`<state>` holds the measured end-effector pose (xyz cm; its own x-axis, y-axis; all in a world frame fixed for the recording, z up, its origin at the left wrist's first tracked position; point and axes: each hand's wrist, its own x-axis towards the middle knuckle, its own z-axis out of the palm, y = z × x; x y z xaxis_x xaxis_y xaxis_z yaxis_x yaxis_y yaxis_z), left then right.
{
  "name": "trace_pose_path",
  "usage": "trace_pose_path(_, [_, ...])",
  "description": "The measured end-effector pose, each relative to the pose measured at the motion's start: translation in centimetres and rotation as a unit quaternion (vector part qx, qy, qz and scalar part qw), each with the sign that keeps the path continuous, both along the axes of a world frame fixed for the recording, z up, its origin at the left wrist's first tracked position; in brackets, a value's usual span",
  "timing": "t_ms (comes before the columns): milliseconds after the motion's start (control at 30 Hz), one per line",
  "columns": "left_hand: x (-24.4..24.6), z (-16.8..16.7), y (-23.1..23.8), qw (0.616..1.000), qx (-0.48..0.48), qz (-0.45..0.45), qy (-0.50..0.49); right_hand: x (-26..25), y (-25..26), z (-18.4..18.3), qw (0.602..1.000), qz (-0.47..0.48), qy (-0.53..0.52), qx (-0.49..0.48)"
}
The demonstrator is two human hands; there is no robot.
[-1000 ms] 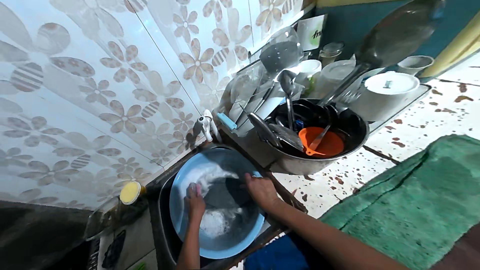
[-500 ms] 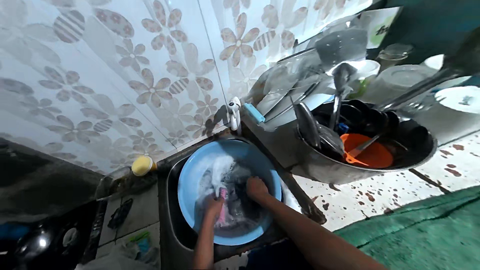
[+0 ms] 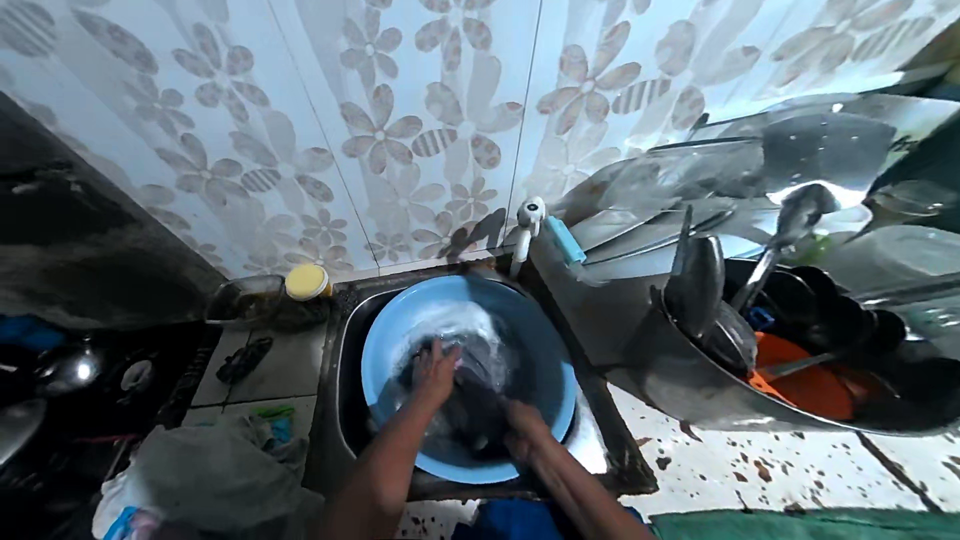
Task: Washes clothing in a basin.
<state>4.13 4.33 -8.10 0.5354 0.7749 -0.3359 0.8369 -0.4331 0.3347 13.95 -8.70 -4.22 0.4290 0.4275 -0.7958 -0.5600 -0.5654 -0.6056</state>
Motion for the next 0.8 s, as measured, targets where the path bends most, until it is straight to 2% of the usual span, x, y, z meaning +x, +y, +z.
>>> trace_pose_path(67, [2.0,2.0,-2.1,0.995,-0.051,0.05,-0.07,0.5,0.3,0.3,0.999,-0.041,0.024,0.021])
trace_pose_path(133, [2.6,2.7,-4.7,0.974,-0.154,-0.013,-0.163,0.7,0.6,-0.6,0.992,-0.099,0.039,0.066])
trace_pose_path(167, [2.3,2.3,-5.3,0.968,-0.182,-0.073,-0.158,0.6,0.7,-1.2,0.988,-0.122,0.048,0.086])
trace_pose_path(233, [0.5,0.7,-3.8,0.978,-0.116,-0.151,-0.079,-0.4,0.2,-0.7,0.988,-0.11,0.057,0.086])
trace_pose_path(267, [-0.5,-0.1,-1.8,0.984,-0.071,-0.159,-0.047,-1.0,-0.1,0.3,0.992,-0.092,0.048,0.072])
trace_pose_path(367, [-2.3,-0.6,3.1,0.997,0.007,-0.071,0.012,-2.2,-1.4,2.4,0.997,-0.053,0.027,0.04])
trace_pose_path(433, [-1.9,0.6,4.2,1.0,0.011,0.015,0.013,-2.1,-1.3,2.9,0.996,-0.058,0.046,0.042])
trace_pose_path(500, [-0.7,2.1,2.2,0.993,-0.047,0.05,-0.091,-1.5,-0.7,2.2,0.993,-0.065,0.084,0.057])
trace_pose_path(567, [0.5,3.0,-1.7,0.964,-0.181,0.0,-0.193,-0.5,-0.2,0.4,0.987,-0.067,0.12,0.082])
trace_pose_path(600, [0.9,3.2,-3.4,0.956,-0.223,-0.05,-0.186,-0.1,0.0,-0.4,0.984,-0.072,0.127,0.098])
trace_pose_path(633, [0.8,2.9,-4.3,0.957,-0.225,-0.102,-0.152,0.1,0.0,-0.7,0.983,-0.076,0.126,0.108])
trace_pose_path(733, [-1.4,0.5,-1.3,0.977,-0.105,-0.179,-0.043,-1.3,-1.3,2.1,0.993,-0.049,0.086,0.06])
trace_pose_path(800, [-1.9,-0.3,1.5,0.988,-0.047,-0.147,-0.017,-2.3,-2.2,3.8,0.995,-0.058,0.079,0.033])
